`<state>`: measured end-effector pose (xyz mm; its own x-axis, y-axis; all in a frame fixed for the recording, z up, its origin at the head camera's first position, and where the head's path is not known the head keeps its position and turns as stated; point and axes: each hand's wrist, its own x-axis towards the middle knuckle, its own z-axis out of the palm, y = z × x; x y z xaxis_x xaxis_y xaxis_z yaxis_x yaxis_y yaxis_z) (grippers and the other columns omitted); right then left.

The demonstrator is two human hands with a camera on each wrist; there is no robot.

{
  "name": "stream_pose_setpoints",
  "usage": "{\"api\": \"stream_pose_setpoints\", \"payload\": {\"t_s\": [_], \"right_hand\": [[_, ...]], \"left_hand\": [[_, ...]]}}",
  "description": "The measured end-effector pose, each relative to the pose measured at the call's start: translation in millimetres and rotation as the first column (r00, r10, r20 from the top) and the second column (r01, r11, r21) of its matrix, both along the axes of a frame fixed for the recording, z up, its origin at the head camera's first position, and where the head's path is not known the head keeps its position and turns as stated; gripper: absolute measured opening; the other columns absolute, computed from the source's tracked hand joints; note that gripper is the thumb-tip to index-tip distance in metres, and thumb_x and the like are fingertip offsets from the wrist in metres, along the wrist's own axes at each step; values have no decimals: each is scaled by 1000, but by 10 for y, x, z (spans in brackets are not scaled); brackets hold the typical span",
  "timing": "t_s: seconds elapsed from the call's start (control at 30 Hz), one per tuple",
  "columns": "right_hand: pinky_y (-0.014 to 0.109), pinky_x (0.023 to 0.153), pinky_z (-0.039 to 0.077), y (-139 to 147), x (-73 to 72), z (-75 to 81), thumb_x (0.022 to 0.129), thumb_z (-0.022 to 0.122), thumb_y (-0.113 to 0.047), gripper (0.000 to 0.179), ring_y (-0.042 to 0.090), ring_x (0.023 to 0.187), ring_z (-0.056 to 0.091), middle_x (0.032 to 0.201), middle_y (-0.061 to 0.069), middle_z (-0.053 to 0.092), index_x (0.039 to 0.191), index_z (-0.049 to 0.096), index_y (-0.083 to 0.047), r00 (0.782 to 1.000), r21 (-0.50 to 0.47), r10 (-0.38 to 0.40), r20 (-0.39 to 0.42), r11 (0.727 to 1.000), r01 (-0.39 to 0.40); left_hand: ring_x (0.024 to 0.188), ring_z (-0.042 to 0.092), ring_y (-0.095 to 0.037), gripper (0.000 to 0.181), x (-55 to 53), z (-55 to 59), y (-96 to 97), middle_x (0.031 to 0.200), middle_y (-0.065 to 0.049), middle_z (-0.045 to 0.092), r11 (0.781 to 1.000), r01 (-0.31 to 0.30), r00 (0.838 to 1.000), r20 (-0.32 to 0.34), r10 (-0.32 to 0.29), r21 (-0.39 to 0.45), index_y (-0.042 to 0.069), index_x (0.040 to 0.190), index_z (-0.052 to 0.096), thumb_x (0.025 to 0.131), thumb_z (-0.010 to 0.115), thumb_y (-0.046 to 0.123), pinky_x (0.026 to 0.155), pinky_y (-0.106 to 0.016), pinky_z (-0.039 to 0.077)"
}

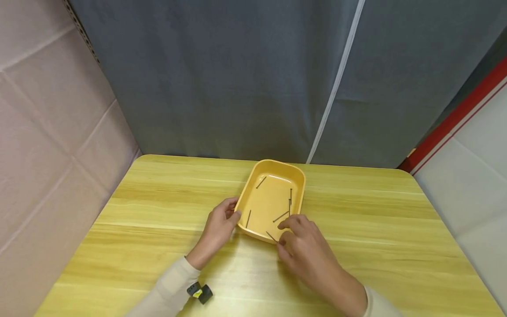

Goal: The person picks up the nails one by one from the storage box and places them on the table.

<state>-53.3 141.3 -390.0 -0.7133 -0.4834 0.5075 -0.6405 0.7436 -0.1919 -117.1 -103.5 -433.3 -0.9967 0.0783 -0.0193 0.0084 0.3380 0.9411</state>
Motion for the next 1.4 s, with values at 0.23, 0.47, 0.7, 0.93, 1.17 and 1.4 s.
{"api": "stream_pose_setpoints", "payload": {"t_s": [0.23,0.47,0.7,0.93,1.17,1.4], "right_hand": [[38,82,56,-37,70,-10,75,90,-1,20,19,104,63,102,-1,72,74,76,-14,1000,1,11,6,1000,-11],[33,77,52,-39,122,-74,78,91,-3,22,17,97,60,98,-5,69,75,74,-16,999,5,33,34,999,-33],[31,73,50,-38,160,-110,78,90,-5,21,16,91,59,97,-6,69,76,73,-17,999,29,26,47,999,-28],[29,71,53,-49,166,-166,73,84,1,22,14,84,60,93,-6,68,74,70,-15,999,9,54,0,998,-54],[27,67,52,-50,166,-222,71,83,1,23,12,78,60,88,-6,66,72,68,-16,997,8,67,-31,998,-67],[25,66,52,-55,179,-241,71,83,3,25,10,77,60,86,-6,65,71,66,-15,997,2,66,-39,998,-66]], "left_hand": [[128,66,-37,47,2,-5,-11,142,-21,67,1000,2,1000,4,-2,-1,-5,156,54,111,60,7,107,-55,57],[129,65,-38,47,4,0,-12,144,-22,66,1000,3,1000,4,-3,3,-4,156,54,111,60,8,110,-58,54],[130,64,-39,47,4,-2,-15,144,-22,66,1000,5,1000,3,-5,4,-4,156,54,111,60,8,111,-59,53],[129,64,-38,47,6,-2,-13,144,-22,66,1000,6,1000,1,-6,6,-4,156,54,111,60,8,110,-58,54],[127,65,-37,47,8,-1,-8,143,-21,67,1000,3,1000,1,-3,6,-4,156,55,111,60,7,108,-57,55],[127,65,-37,47,8,-8,-8,144,-20,67,1000,4,1000,4,-4,10,-4,156,54,111,60,7,107,-56,56]]}}
